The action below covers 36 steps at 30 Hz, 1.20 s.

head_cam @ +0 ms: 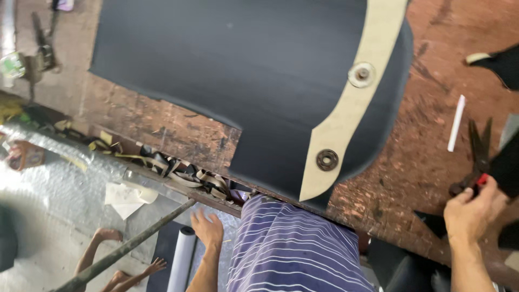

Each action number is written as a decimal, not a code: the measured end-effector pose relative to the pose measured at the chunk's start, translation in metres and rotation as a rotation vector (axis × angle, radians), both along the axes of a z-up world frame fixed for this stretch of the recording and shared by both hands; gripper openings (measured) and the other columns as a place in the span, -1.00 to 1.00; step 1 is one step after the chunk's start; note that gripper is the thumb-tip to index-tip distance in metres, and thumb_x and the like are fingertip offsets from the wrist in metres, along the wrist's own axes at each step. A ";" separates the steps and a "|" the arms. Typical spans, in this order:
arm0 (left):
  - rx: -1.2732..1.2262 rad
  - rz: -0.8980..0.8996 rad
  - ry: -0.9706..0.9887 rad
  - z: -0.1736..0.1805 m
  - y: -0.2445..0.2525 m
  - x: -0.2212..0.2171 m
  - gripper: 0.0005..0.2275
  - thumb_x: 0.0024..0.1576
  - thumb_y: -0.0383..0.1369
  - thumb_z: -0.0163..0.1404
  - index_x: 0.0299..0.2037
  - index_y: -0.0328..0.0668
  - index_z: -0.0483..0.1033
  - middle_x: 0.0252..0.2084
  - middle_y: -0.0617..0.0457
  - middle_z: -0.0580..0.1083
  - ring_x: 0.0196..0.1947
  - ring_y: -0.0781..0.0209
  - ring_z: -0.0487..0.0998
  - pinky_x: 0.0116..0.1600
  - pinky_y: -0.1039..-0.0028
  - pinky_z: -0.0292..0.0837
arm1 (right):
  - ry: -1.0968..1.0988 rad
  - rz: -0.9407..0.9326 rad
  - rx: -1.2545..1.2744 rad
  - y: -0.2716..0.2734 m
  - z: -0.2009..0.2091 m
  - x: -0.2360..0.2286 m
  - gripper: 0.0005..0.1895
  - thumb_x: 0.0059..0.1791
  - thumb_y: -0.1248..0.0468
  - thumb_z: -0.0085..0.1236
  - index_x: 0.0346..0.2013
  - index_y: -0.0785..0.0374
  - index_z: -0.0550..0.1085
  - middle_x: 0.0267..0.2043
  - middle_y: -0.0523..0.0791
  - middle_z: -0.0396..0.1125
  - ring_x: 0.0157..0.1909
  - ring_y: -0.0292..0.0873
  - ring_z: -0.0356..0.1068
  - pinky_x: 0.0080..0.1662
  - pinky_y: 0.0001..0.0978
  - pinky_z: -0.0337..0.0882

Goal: The person uses shears to cut a large sheet of black leather along the edge of a beige paper template. They hold the template in place with weights and trim the leather to match the template's shape.

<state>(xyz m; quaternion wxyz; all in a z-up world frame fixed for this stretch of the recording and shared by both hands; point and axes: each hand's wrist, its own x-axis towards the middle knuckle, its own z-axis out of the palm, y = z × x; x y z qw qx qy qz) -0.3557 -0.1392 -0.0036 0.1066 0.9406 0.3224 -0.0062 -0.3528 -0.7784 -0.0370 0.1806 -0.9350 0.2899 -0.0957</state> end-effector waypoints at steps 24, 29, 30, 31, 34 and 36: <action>-0.702 -1.786 -0.029 0.031 -0.163 0.158 -0.70 0.06 -0.45 0.09 0.01 -0.31 0.52 0.20 -0.18 0.41 0.29 -0.14 0.38 0.44 0.01 0.16 | -0.215 -0.279 1.142 0.152 0.101 -0.060 -0.47 -0.04 0.59 0.19 0.22 0.36 0.34 -0.04 -0.10 0.42 -0.02 -0.27 0.44 0.12 -0.38 0.47; -0.668 -1.856 0.045 0.027 -0.167 0.170 -0.70 0.04 -0.45 0.08 0.00 -0.31 0.52 0.14 -0.14 0.45 0.25 -0.07 0.42 0.45 0.03 0.17 | 0.172 -0.335 1.405 0.264 0.086 -0.102 -0.56 -0.21 0.52 0.34 -0.05 0.35 0.50 -0.27 -0.22 0.43 -0.22 -0.38 0.42 -0.14 -0.51 0.45; -0.692 -1.853 0.064 0.026 -0.168 0.177 -0.72 0.08 -0.46 0.08 0.00 -0.30 0.53 0.12 -0.12 0.46 0.24 -0.05 0.44 0.45 0.02 0.18 | 0.212 -0.328 1.457 0.277 0.085 -0.115 -0.62 -0.18 0.50 0.33 -0.08 0.38 0.51 -0.30 -0.22 0.44 -0.26 -0.38 0.42 -0.17 -0.51 0.43; -0.715 -1.848 0.083 0.029 -0.168 0.179 -0.74 0.11 -0.46 0.08 0.01 -0.29 0.53 0.10 -0.09 0.47 0.22 -0.03 0.45 0.45 0.02 0.18 | 0.251 -0.322 1.510 0.292 0.083 -0.126 -0.67 -0.15 0.48 0.33 -0.11 0.41 0.52 -0.32 -0.23 0.44 -0.29 -0.38 0.41 -0.21 -0.52 0.42; -0.779 -1.733 -0.080 0.036 -0.184 0.201 -0.79 0.06 -0.51 0.07 -0.09 -0.23 0.54 -0.01 -0.04 0.50 0.10 -0.09 0.47 0.38 0.05 0.30 | 0.394 -0.314 1.508 0.305 0.081 -0.135 -0.66 -0.18 0.48 0.42 -0.13 0.39 0.55 -0.45 -0.19 0.42 -0.40 -0.36 0.35 -0.32 -0.50 0.35; -0.770 -1.653 -0.088 0.035 -0.198 0.224 -0.85 0.11 -0.51 0.10 -0.12 -0.26 0.52 -0.07 -0.07 0.48 0.04 -0.13 0.47 0.24 0.10 0.36 | 0.429 -0.334 1.513 0.314 0.080 -0.141 -0.63 -0.20 0.49 0.45 -0.13 0.37 0.55 -0.49 -0.18 0.41 -0.45 -0.36 0.30 -0.37 -0.50 0.28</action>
